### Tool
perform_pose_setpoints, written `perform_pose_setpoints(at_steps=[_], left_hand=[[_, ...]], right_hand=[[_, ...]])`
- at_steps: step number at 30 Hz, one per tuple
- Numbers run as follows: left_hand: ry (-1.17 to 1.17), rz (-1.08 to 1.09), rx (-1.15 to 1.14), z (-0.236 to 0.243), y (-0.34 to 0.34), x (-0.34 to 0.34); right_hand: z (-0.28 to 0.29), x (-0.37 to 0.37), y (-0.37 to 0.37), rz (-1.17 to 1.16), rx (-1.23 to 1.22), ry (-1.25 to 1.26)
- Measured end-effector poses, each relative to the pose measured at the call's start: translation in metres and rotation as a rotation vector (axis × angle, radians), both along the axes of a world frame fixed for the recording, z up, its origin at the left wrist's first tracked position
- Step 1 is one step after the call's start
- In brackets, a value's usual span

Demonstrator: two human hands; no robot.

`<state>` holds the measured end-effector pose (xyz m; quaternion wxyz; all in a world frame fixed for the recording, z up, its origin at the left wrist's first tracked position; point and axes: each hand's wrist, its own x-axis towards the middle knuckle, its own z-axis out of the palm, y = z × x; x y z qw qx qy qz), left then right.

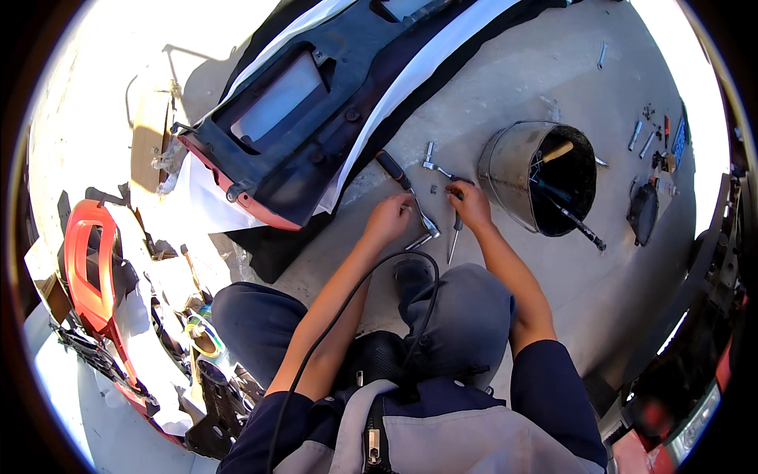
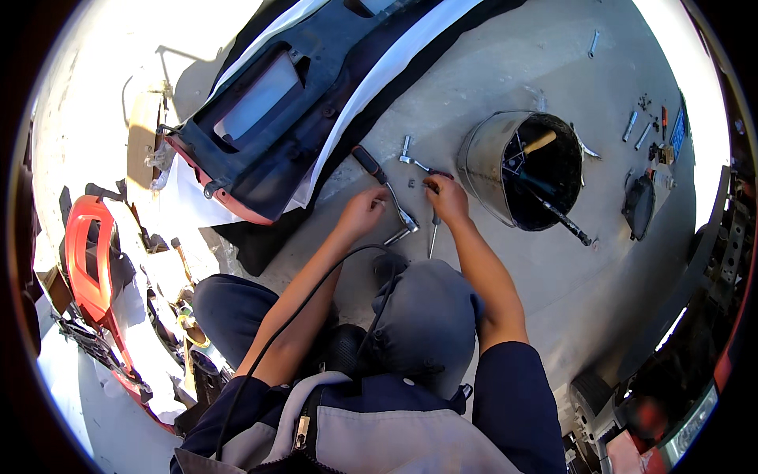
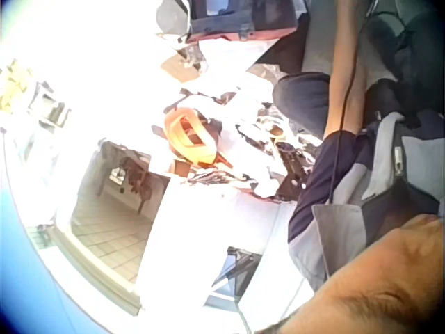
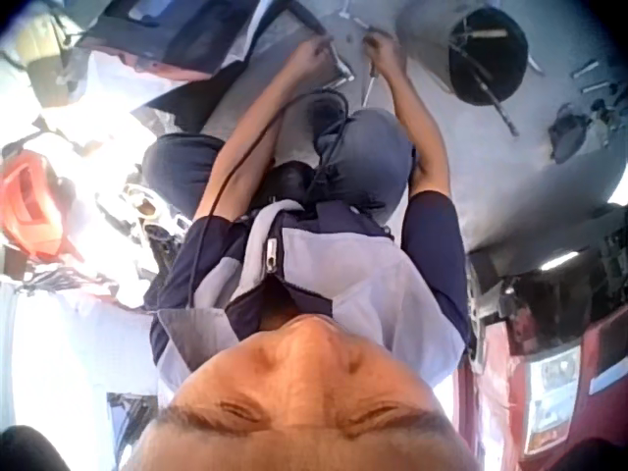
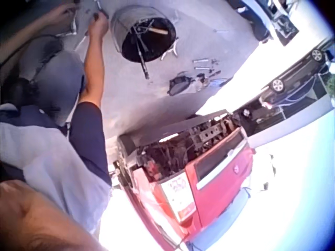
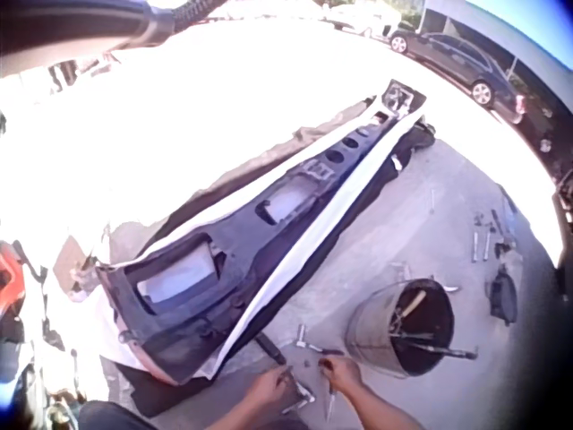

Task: The person uses pliers to pull on the edge of a bumper, then uses a screwdriver and a wrench to fasten components on the side of the bumper.

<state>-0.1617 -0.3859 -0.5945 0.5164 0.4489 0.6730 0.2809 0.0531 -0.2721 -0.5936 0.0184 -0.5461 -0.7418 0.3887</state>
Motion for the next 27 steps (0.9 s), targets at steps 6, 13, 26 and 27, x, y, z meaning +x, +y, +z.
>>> perform_pose_setpoints(at_steps=[6,13,26,27], left_hand=[[-0.118,0.092,-0.084,0.057,-0.022,-0.04],[-0.225,0.555,0.061,0.141,-0.009,-0.099],[-0.034,1.262,0.471,0.178,-0.016,-0.289],[-0.036,1.251,0.465,0.174,-0.024,-0.297]], right_hand=[[-0.004,0.01,-0.006,-0.023,-0.069,-0.027],[-0.017,0.038,-0.016,-0.05,-0.079,-0.064],[0.028,0.039,-0.03,0.074,-0.066,-0.137],[0.037,0.026,-0.03,0.093,-0.057,-0.15]])
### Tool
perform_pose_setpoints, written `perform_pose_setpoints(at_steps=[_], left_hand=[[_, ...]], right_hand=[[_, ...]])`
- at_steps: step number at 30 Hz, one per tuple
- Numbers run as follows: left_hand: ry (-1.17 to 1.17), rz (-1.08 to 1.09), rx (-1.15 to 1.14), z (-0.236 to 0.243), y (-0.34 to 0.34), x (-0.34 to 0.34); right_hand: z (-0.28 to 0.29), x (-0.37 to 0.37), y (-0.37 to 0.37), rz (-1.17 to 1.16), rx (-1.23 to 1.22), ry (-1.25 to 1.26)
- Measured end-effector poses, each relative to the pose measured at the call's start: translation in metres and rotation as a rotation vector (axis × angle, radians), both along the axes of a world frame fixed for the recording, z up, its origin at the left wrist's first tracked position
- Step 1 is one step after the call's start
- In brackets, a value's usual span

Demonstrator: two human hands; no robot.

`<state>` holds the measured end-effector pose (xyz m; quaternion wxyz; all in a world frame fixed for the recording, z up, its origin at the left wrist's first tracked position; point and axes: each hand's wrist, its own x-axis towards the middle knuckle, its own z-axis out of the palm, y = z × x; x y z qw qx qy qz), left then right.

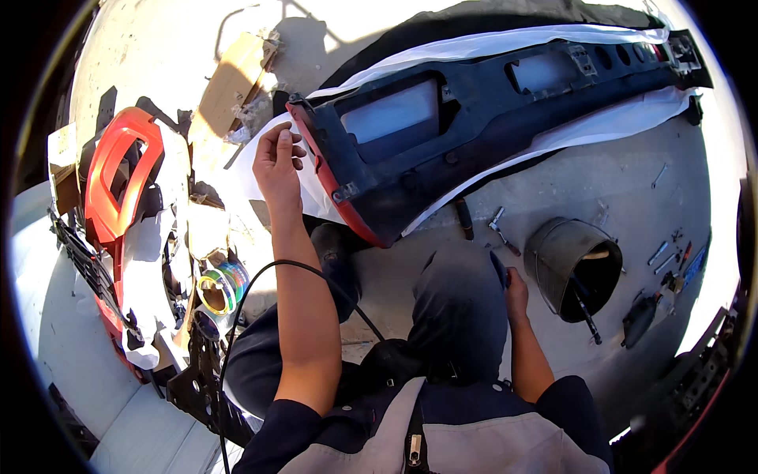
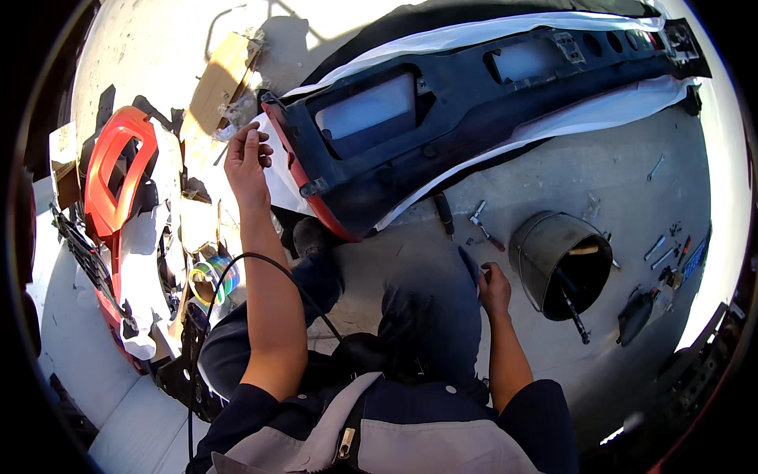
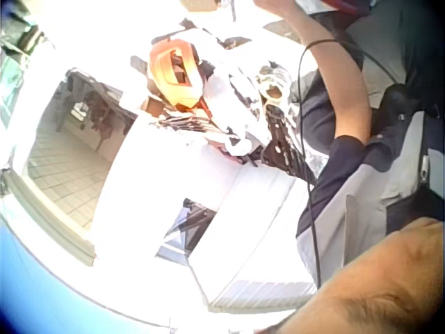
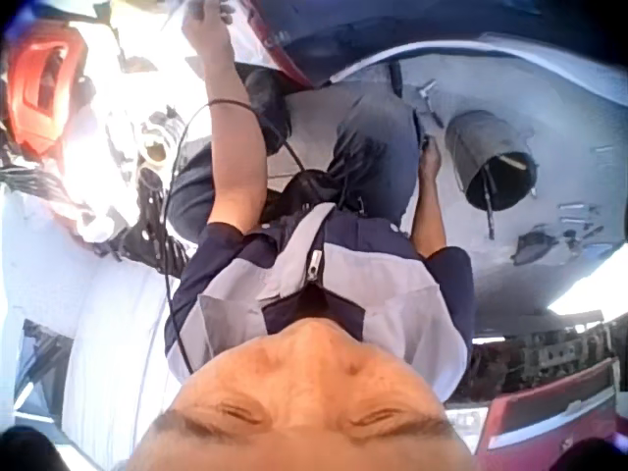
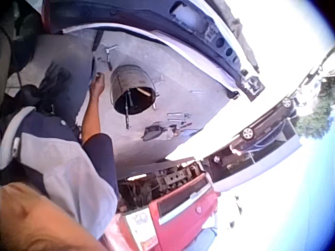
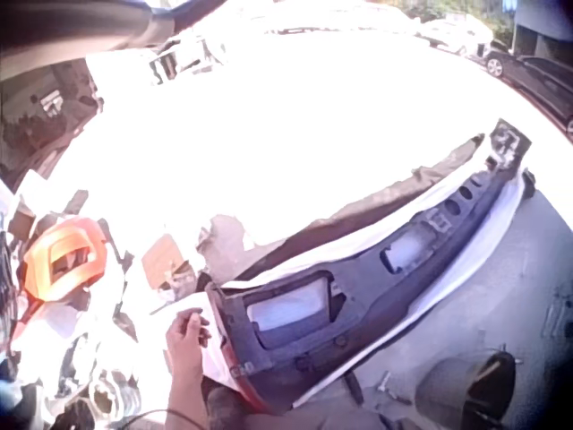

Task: The person uses pliers to pull on the edge of a bumper, then uses a screwdriver and a wrench to fasten components on the side of the bumper.

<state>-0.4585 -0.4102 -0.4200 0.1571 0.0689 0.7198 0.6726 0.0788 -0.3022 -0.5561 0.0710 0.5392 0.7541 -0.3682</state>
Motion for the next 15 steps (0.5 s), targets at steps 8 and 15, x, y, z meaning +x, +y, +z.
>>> perform_pose_setpoints(at_steps=[8,15], left_hand=[[0.041,-0.207,-0.138,-0.009,-0.006,0.027],[0.098,-0.415,-0.294,-0.002,0.015,0.056]], right_hand=[[-0.012,-0.038,0.024,-0.134,-0.167,-0.134],[-0.019,-0.023,0.012,0.042,0.027,-0.27]])
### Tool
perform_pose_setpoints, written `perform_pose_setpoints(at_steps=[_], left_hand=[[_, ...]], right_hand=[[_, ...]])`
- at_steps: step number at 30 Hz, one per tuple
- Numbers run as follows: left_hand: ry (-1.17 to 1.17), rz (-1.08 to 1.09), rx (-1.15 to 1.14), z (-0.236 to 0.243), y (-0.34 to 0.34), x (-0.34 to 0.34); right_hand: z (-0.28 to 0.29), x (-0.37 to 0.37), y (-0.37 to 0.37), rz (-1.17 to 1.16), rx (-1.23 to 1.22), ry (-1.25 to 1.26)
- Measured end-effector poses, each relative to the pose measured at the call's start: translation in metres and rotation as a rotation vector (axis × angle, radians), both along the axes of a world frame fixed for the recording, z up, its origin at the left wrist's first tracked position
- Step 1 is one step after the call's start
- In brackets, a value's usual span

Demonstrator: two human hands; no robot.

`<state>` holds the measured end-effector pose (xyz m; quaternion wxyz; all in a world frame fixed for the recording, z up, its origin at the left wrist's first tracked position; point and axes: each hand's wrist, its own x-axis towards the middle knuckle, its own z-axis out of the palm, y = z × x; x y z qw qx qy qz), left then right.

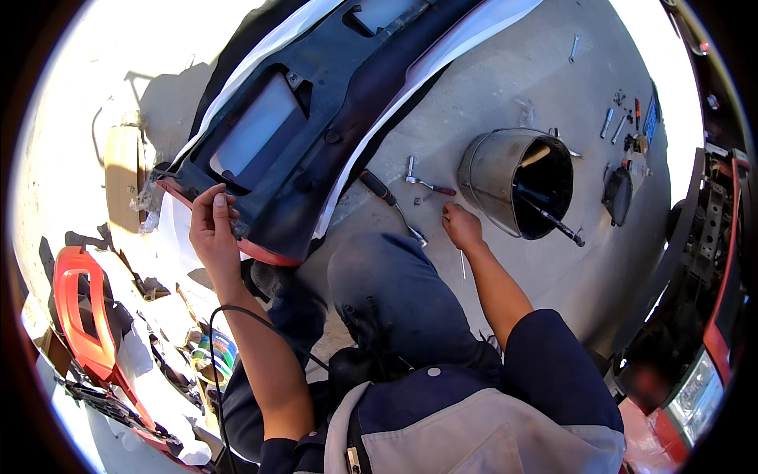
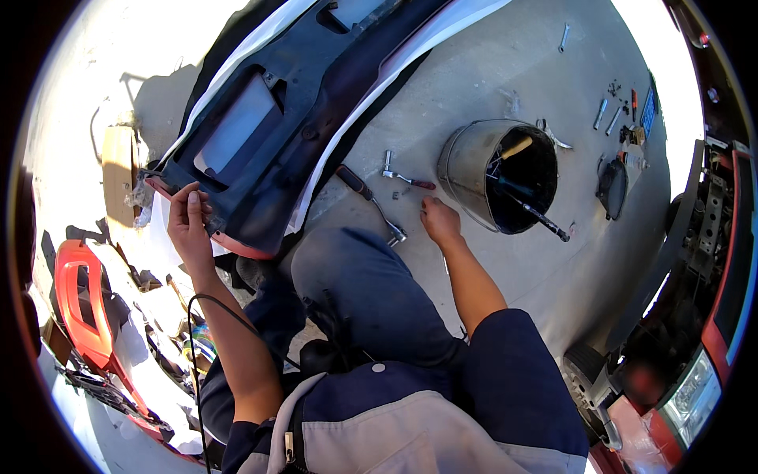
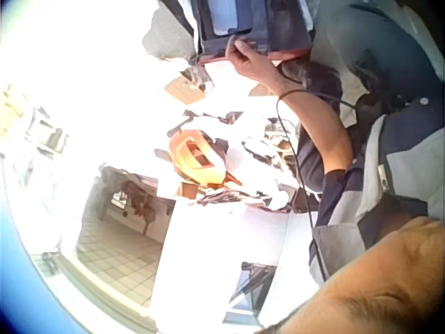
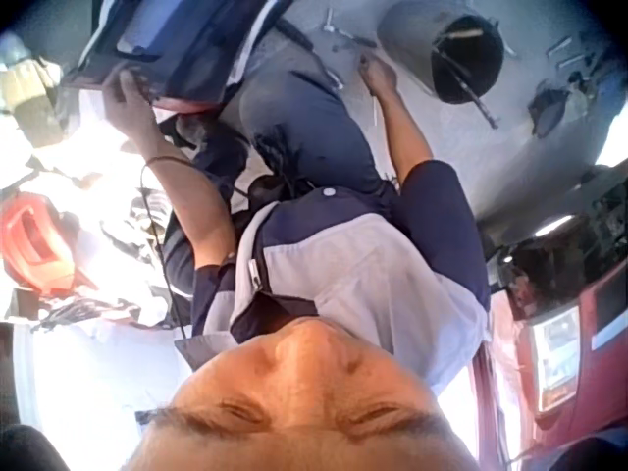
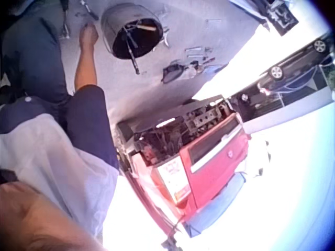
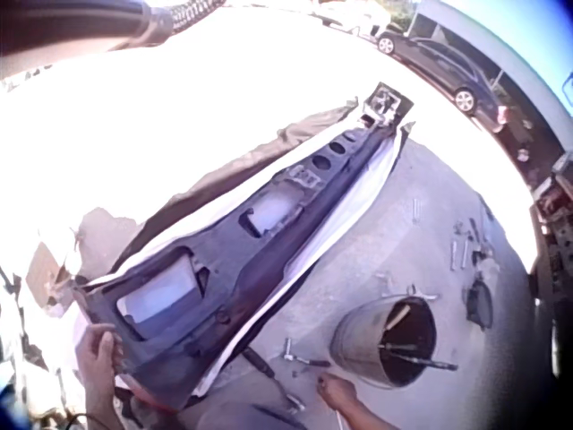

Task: The person uses pliers to pull on the edge of a bumper, then uses a screwdriver and a wrench to fasten components on the side of the bumper.

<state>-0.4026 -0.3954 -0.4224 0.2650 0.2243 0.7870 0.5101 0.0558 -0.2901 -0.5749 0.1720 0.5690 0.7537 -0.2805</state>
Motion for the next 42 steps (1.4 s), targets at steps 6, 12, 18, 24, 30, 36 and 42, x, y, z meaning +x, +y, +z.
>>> perform_pose_setpoints(at_steps=[6,12,18,24,30,36,42], left_hand=[[0.038,-0.063,-0.033,0.003,0.011,0.006],[0.113,-0.093,-0.068,-0.003,0.015,0.008],[0.201,-0.183,-0.117,0.001,0.032,0.024],[0.154,-0.306,-0.034,0.004,0.056,0.053],[0.149,-0.374,-0.03,0.0,0.074,0.064],[0.176,-0.428,-0.055,0.007,0.075,0.075],[0.195,-0.456,-0.124,0.02,0.071,0.077]], right_hand=[[0.002,-0.04,0.009,0.061,0.345,0.213],[-0.017,-0.088,0.04,0.152,0.368,0.213],[-0.023,-0.078,0.049,0.028,0.319,0.467],[0.146,-0.047,0.025,-0.074,0.27,0.83],[0.211,0.06,0.069,-0.654,0.382,0.535],[0.197,0.077,0.145,-0.037,0.321,-0.064],[0.102,0.068,0.181,0.36,0.209,-0.231]])
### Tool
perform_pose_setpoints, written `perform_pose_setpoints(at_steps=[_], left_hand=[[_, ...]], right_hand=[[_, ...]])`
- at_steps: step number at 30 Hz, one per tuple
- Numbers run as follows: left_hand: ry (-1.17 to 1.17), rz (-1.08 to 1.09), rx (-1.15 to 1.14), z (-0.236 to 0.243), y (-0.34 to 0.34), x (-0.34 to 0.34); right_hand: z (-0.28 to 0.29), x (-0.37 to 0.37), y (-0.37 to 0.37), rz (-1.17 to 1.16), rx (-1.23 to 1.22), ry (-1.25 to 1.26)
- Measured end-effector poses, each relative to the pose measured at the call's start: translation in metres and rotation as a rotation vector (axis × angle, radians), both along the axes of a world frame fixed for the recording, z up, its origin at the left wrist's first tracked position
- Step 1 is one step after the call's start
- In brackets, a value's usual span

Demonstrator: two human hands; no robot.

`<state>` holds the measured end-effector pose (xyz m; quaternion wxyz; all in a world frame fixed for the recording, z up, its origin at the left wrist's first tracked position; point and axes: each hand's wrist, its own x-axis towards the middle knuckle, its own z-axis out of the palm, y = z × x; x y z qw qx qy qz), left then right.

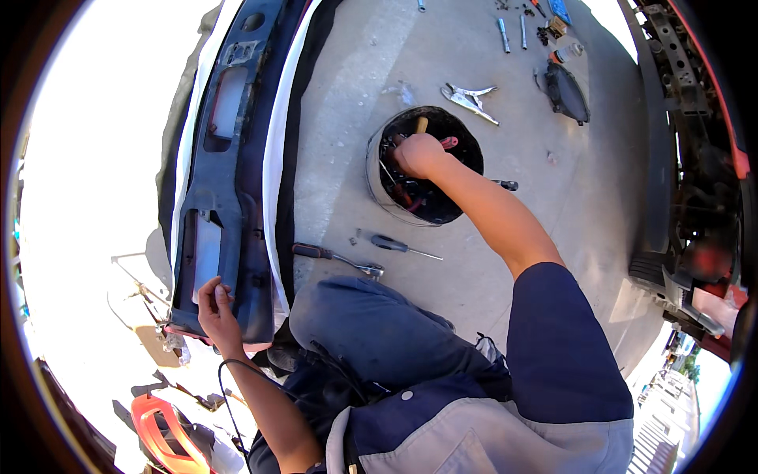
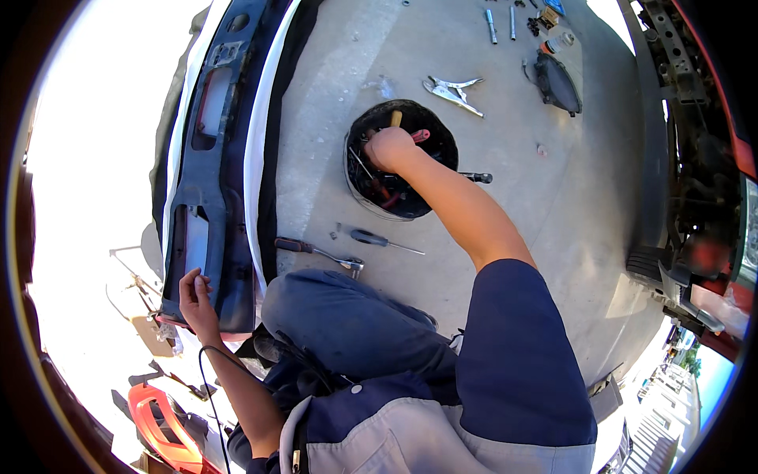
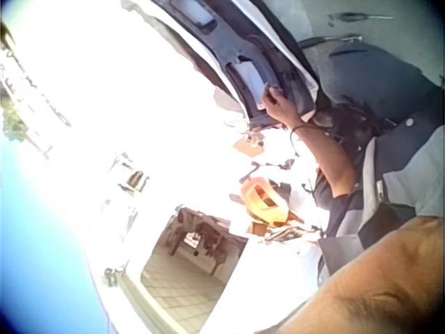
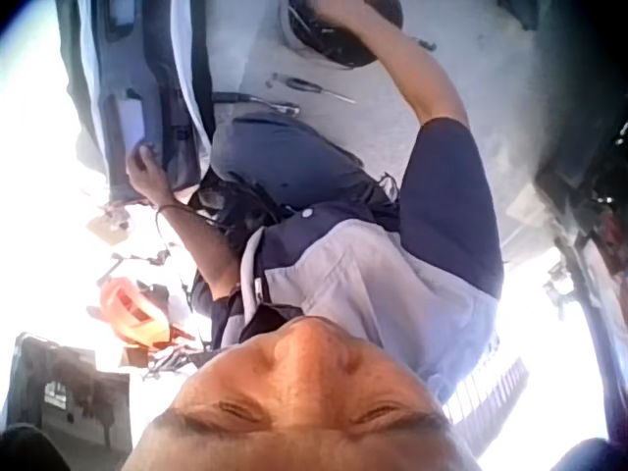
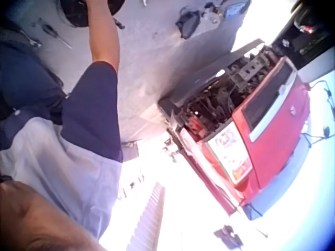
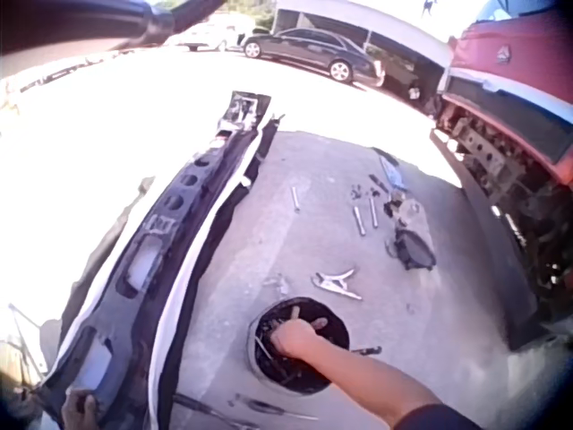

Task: The person uses pliers to pull on the edge of a bumper, then uses a screwdriver and a wrench to fasten components on the side of the bumper.

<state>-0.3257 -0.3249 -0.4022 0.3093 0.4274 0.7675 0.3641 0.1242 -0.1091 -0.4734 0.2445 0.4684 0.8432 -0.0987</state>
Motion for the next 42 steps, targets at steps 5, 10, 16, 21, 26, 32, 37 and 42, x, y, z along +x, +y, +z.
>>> perform_pose_setpoints(at_steps=[5,10,16,21,26,32,37,42], left_hand=[[0.022,-0.015,-0.02,0.007,-0.016,-0.01],[0.01,0.005,-0.064,0.007,-0.026,-0.011],[-0.008,-0.014,-0.073,0.008,-0.029,-0.008],[0.004,-0.006,-0.05,0.019,-0.034,-0.022],[0.129,-0.071,-0.141,0.025,-0.027,-0.027],[0.275,-0.058,-0.344,0.029,-0.052,-0.058],[0.291,-0.08,-0.323,0.026,-0.063,-0.075],[0.285,-0.093,-0.273,0.026,-0.062,-0.063]], right_hand=[[-0.003,0.016,-0.012,-0.081,-0.098,-0.125],[0.038,0.025,-0.061,-0.111,-0.025,0.021],[0.064,0.017,-0.099,-0.077,-0.065,0.154],[0.087,0.018,-0.1,-0.264,-0.22,0.168],[0.08,0.037,-0.067,-0.495,-0.049,0.416],[0.054,0.043,-0.037,-0.313,-0.058,0.413],[0.033,0.04,-0.042,-0.274,-0.034,0.463],[0.042,0.044,-0.036,-0.34,-0.109,0.198]])
